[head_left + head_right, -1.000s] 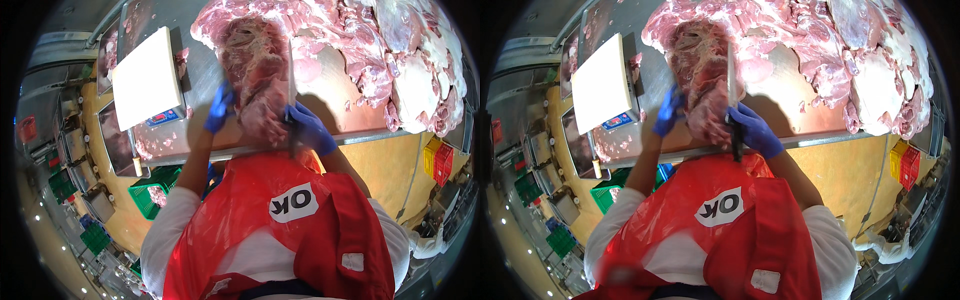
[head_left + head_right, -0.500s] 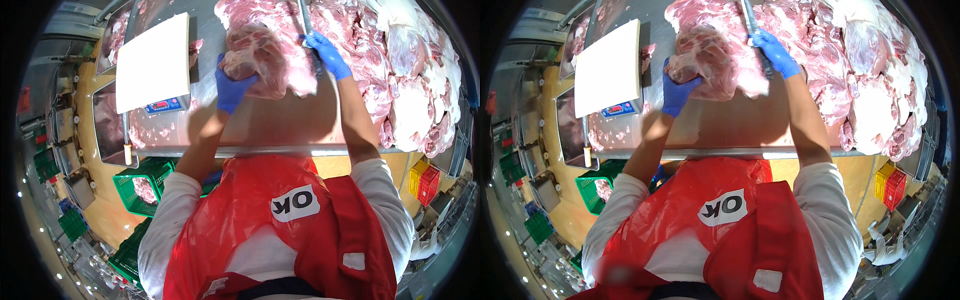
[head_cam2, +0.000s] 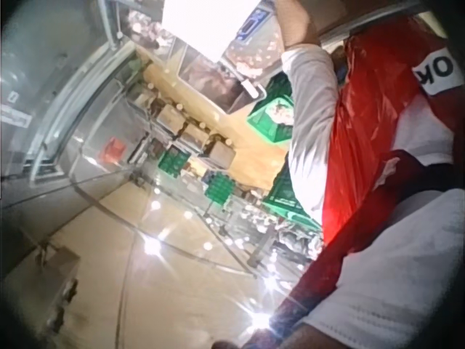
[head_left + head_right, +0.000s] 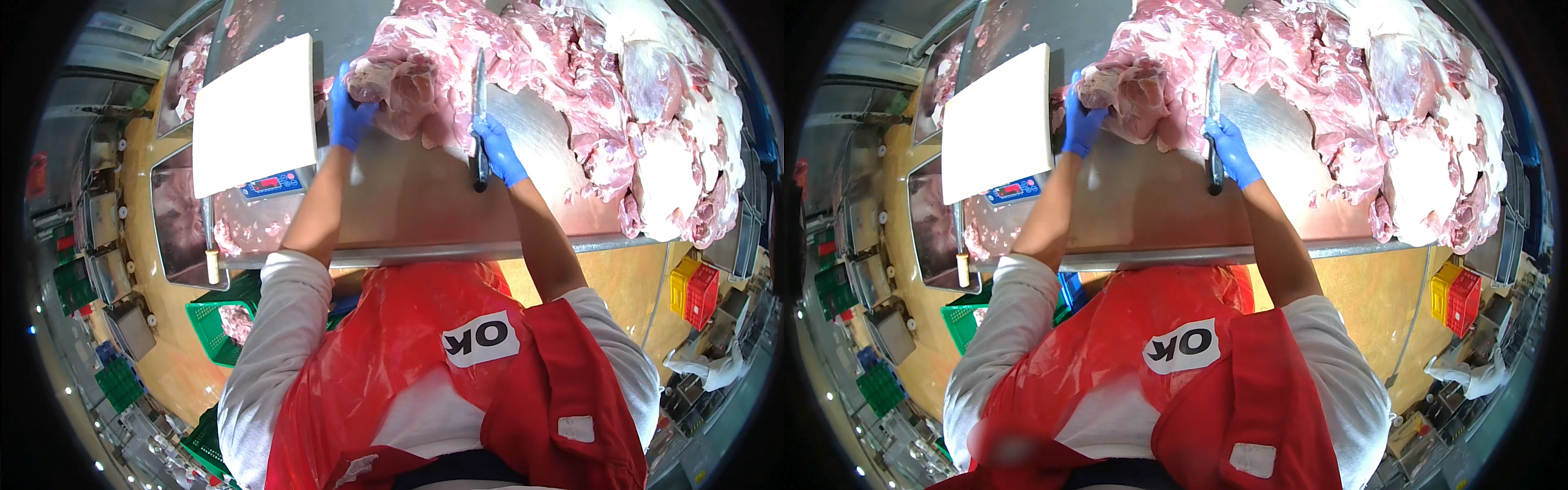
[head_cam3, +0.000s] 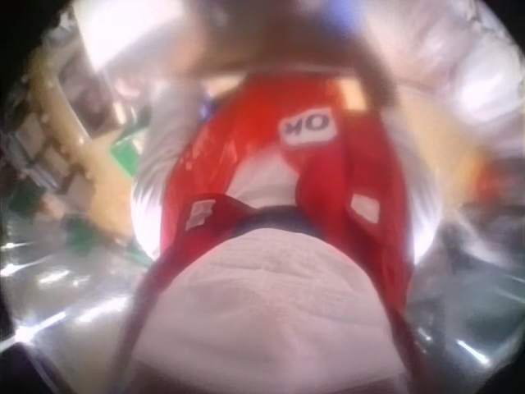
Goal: The person cuts large pieces of raw meat into smaller portions using a knife on a cutting board. The person places the cut pieces into a metal tray and occasionally weighs them on a digital scale.
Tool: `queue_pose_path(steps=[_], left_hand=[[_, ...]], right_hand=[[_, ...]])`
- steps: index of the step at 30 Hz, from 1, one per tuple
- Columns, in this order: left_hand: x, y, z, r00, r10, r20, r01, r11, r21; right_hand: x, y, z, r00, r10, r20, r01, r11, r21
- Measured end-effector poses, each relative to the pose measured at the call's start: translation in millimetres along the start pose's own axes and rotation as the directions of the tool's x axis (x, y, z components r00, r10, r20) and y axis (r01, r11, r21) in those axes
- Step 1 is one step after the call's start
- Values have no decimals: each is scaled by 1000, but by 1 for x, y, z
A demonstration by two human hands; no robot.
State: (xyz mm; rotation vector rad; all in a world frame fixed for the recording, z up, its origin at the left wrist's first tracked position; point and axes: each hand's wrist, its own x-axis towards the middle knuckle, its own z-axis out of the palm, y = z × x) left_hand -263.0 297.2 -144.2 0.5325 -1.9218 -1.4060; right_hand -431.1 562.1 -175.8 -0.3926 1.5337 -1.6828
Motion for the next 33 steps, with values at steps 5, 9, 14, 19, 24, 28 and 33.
queue_pose_path(steps=[5, 9, 14, 19, 24, 28, 33], left_hand=[[-63, -4, 53, 904, -146, -402, 104, 987, -124], [-43, 17, 46, 966, -162, -201, 159, 987, -30], [-1, -13, 38, 964, -196, -182, 240, 934, 263], [16, -45, 25, 944, -96, -317, 140, 983, 121], [-15, -20, 74, 922, 192, -337, 205, 495, 844], [-64, 63, 145, 975, 172, -143, -36, 752, 658], [-52, 67, 200, 957, -254, -137, 251, 501, 828]], right_hand=[[-2, -12, -42, 998, 11, 59, -5, 995, -99], [-17, -47, -49, 973, 44, 227, 33, 944, -327], [-43, -43, -29, 978, 28, 205, 21, 972, -235], [-42, -20, -1, 979, 25, 203, 9, 987, -163], [-29, -9, 5, 969, -3, 248, 54, 979, -198], [-29, -25, -44, 996, 6, 91, 11, 983, -184], [4, -20, -85, 997, -79, 26, 82, 883, -461]])
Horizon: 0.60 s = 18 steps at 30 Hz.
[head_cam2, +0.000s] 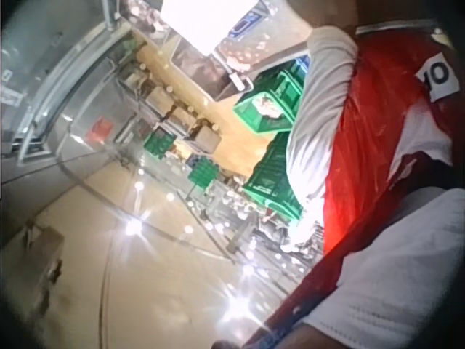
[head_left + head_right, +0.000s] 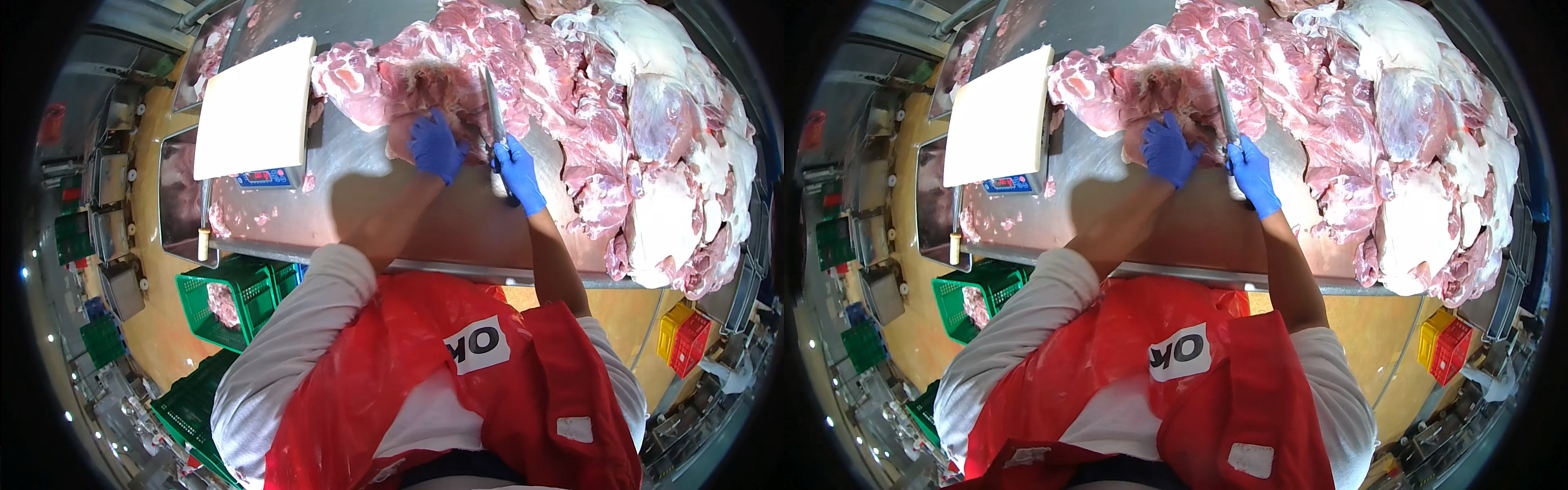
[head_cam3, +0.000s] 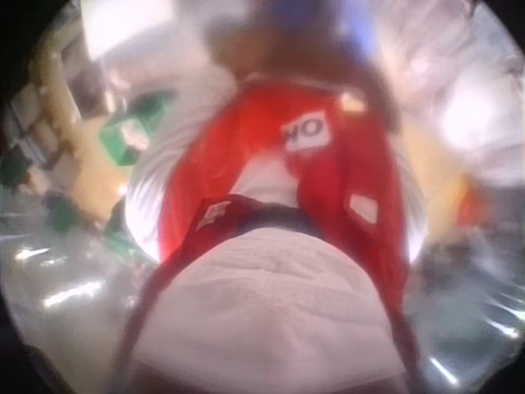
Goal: The person cuts large pieces of raw meat into smaller portions using a knife on a cutting board. The person places the cut pieces into a metal tray and occasionally weighs them on a digital scale.
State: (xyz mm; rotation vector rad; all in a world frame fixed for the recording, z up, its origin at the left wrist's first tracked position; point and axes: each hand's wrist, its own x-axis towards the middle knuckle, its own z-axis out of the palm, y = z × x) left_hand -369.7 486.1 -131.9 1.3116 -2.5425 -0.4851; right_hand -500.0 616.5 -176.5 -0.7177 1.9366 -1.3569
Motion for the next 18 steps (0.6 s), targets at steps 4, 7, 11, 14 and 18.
queue_pose_path(steps=[4, 7, 11, 14, 18], left_hand=[[21, -7, 33, 995, -82, -62, 85, 995, 46], [27, -27, 43, 998, -1, -69, 7, 995, 95], [28, -33, 26, 997, -79, -12, 78, 994, -73], [22, -22, -5, 985, -151, 80, 165, 961, -221], [41, -40, -18, 917, -131, 377, 375, 605, -703]], right_hand=[[6, -18, 7, 988, -150, -47, 138, 969, -205], [15, -17, 8, 992, -126, -4, 122, 968, -219], [17, -12, 13, 975, -224, 1, 211, 918, -337], [14, -7, 27, 974, -227, 17, 211, 872, -442], [22, -13, 48, 977, -205, 57, 211, 899, -384]])
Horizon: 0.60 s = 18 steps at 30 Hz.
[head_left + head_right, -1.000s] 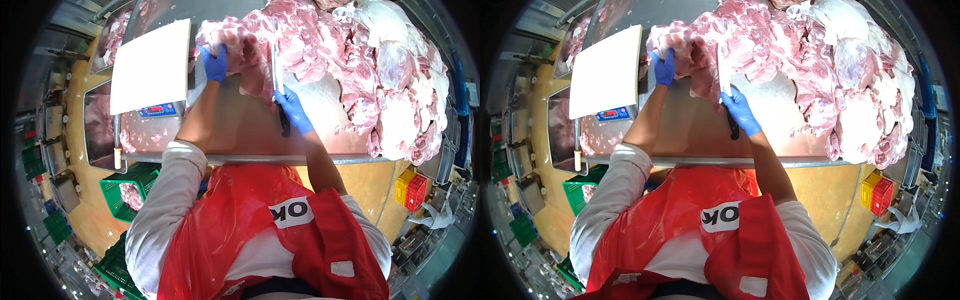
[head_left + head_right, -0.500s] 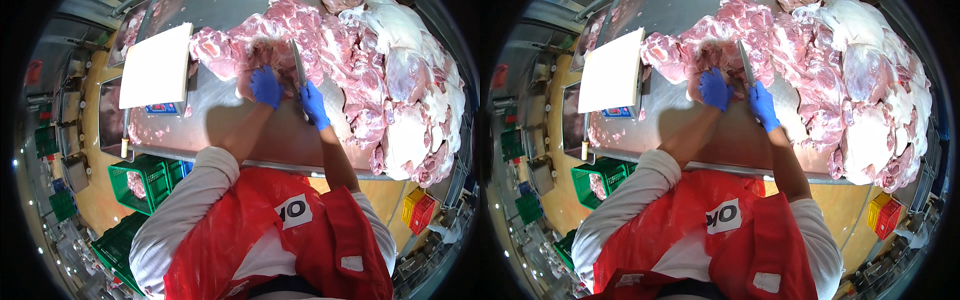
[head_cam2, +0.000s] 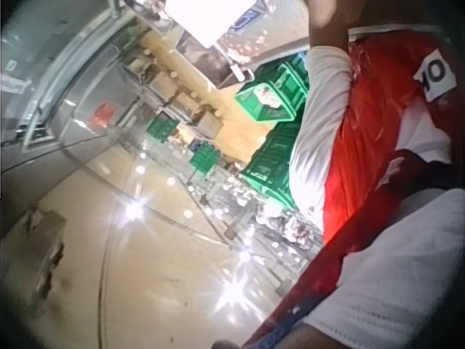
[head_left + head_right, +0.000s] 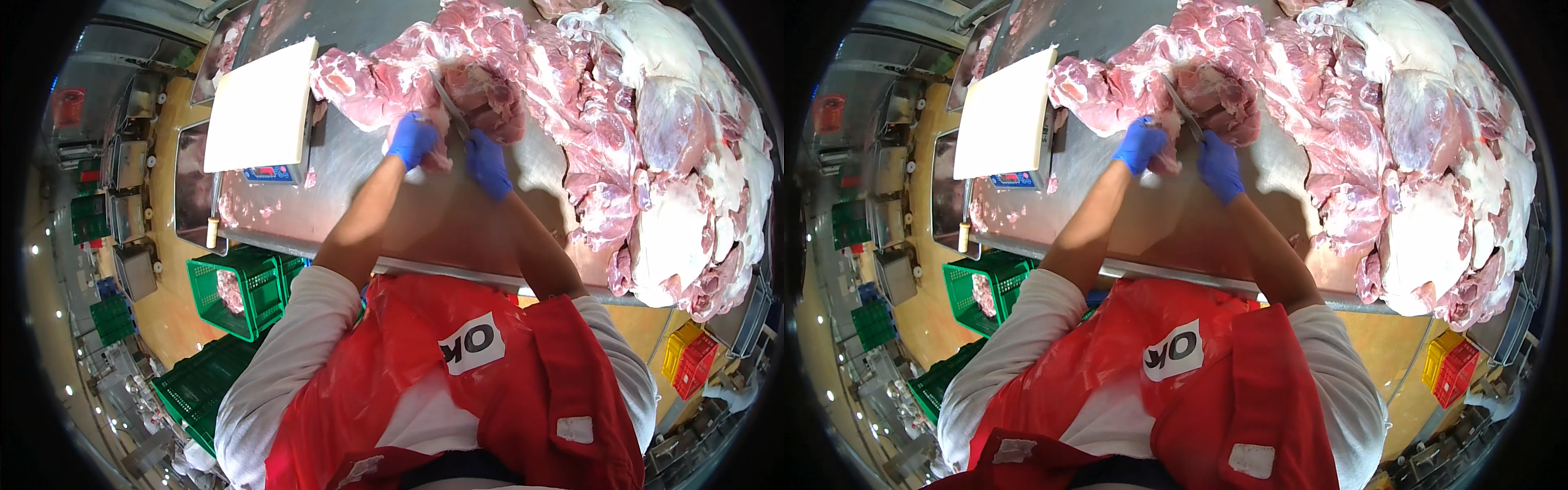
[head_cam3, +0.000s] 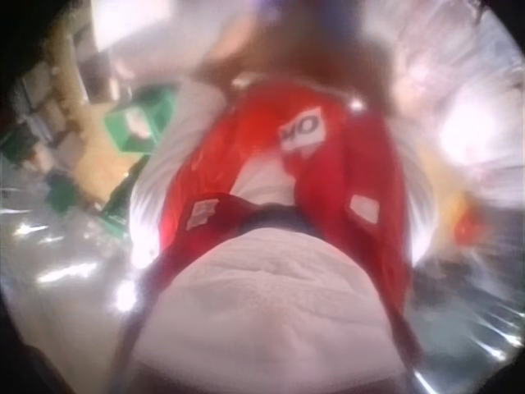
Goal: The person cuts large pieces of raw meat into smaller portions using a knife on a cutting board. The person places the cut pieces into a metal tray and occasionally weighs them on a digital scale.
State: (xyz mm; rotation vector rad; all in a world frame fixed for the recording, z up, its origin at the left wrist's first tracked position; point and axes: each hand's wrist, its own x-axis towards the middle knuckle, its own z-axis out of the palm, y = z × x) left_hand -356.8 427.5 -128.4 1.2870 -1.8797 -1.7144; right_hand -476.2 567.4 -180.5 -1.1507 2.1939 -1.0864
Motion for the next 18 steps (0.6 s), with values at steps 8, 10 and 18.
queue_pose_path(steps=[8, 10, 18], left_hand=[[2, 44, -20, 925, -209, 317, 348, 797, -493], [-1, 45, -23, 947, -159, 280, 299, 759, -579], [-19, 54, -78, 910, -24, 414, 287, 757, -587]], right_hand=[[-2, 18, -10, 978, 13, 210, -19, 999, 26], [-3, 22, -22, 931, 43, 363, -60, 998, 35], [62, -38, 34, 914, -309, 261, 235, 931, 280]])
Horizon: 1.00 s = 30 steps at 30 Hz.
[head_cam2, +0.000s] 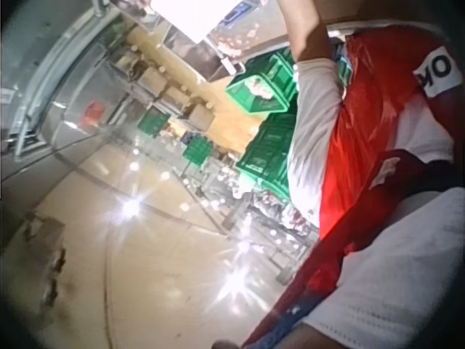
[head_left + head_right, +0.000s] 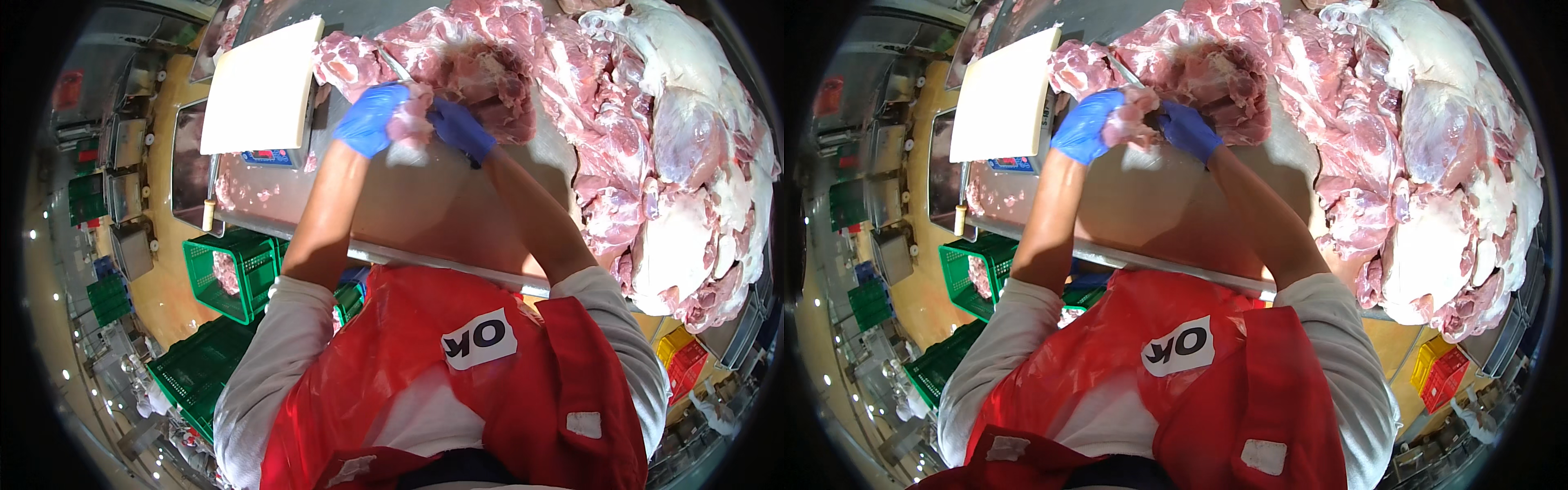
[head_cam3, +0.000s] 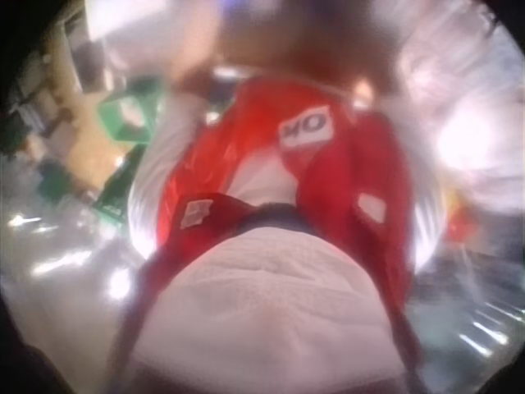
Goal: The person cuts large pieces of raw meat into smaller portions using a knife on a cutting board. The person places the cut pieces into a metal tray and occasionally weighs them on a digital scale.
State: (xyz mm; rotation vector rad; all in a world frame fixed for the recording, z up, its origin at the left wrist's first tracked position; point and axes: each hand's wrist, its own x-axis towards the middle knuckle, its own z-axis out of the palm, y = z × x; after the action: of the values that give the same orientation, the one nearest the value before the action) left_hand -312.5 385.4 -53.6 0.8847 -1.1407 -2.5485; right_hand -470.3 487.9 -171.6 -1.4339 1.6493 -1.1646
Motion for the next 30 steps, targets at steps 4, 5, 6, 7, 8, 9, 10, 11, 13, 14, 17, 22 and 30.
queue_pose_path(steps=[4, 5, 6, 7, 8, 9, 10, 11, 13, 14, 17, 22, 30], left_hand=[[-61, 17, -8, 991, -20, 136, 44, 983, -180], [-74, 18, -13, 976, -29, 218, 72, 979, -189], [-86, 21, -19, 960, -16, 280, 82, 971, -227], [-96, 17, -16, 992, -21, 128, 48, 977, -207], [-105, 14, -9, 999, -22, -23, 17, 984, -175], [-114, 11, -2, 985, -16, -174, -8, 990, -138], [-122, 11, 11, 987, 77, -138, -87, 994, -70], [-133, 15, 18, 983, 97, -155, -105, 993, -44], [-162, 30, 21, 969, 152, -196, -154, 988, 1], [-180, 39, 22, 956, 190, -222, -171, 980, 101], [-230, 61, 26, 923, 273, -271, -208, 947, 245], [-258, 31, 13, 967, 131, -218, -117, 990, 76], [-189, 90, -32, 990, 135, -29, -137, 988, -77]], right_hand=[[-14, 12, -23, 983, -53, 175, 97, 962, -254], [-26, 17, -27, 981, -61, 186, 113, 953, -282], [-32, 21, -26, 978, -68, 197, 128, 942, -310], [-27, 18, -21, 976, -32, 213, 107, 932, -348], [-14, 11, -16, 975, 1, 222, 87, 919, -385], [-4, 3, -7, 973, 35, 229, 67, 904, -421], [5, -7, 7, 975, 37, 218, 66, 894, -444], [13, -18, 24, 978, 42, 205, 60, 883, -466], [10, -17, 39, 977, -12, 212, 119, 857, -501], [-8, -8, 41, 973, -65, 222, 174, 838, -517], [-65, 2, 18, 944, 92, 318, 88, 857, -507], [-156, -27, -53, 975, 189, 116, -137, 925, -353], [-277, 15, -45, 826, 540, -164, -533, 842, 88]])
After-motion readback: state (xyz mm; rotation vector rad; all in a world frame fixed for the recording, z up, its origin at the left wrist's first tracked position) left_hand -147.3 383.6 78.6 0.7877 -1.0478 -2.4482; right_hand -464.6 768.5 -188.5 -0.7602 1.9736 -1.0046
